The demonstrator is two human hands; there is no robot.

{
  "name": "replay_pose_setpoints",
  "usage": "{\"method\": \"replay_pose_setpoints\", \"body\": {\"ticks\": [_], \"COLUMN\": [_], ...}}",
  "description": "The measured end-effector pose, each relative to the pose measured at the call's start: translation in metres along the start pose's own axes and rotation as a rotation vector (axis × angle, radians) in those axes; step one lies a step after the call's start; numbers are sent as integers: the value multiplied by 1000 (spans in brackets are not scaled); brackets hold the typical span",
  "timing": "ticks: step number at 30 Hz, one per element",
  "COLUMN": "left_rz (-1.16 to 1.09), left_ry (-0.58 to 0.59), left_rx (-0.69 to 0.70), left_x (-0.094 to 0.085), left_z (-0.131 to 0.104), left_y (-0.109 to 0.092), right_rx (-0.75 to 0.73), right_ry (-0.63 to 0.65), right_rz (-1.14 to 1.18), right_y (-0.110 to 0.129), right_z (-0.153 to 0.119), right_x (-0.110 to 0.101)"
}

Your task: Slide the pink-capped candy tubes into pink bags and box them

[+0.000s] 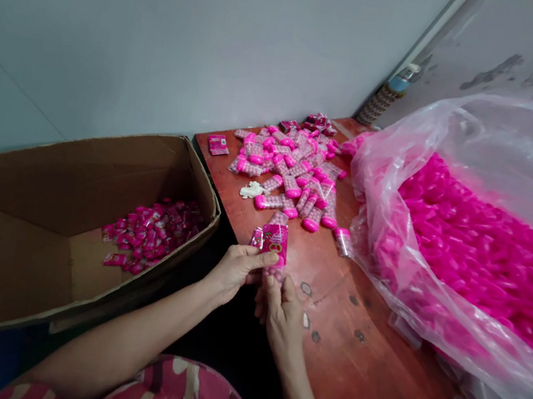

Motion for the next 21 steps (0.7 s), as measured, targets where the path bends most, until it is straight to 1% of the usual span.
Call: {"method": "replay_pose_setpoints", "body": {"ticks": [2,3,5,8,10,12,15,16,17,21], "left_rz": [-14,-13,-10,-14,8,70,162,181,191,112], "left_ry": [-11,-7,20,66,77,86,102,101,84,-34], "left_rx": [26,32,40,31,20,25,61,68,76,115], "left_x": [0,0,-1,-3,-5,-7,-7,-6,-6,-7], "left_z": [1,1,1,0,-1,-2,-4,-5,-6,-8], "left_y": [2,3,4,3,2,1,-1,-1,-1,0], "right_rx": [-85,-93,-20,167,221,187,77,61,64,161], "right_ry": [-65,-67,0,139,173,139,53,41,57,232], "right_rz": [-86,-91,-7,253,358,294,62,25,27,201], "right_y": [2,2,1,-1,-2,-4,-4,-4,-4,-2], "right_z": [0,0,-1,-4,-6,-6,-3,-2,-1,0], "right_x": [-2,-2,1,7,10,10,6,5,4,7]}}
Point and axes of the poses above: each hand's wrist, its own z-axis towards the middle knuckle, its own x-axis out of the palm, y = z × x, the point moved 3 cm from there along z, towards the middle knuckle, and after that the axes turned 7 degrees about -y, right-handed, at the moved point
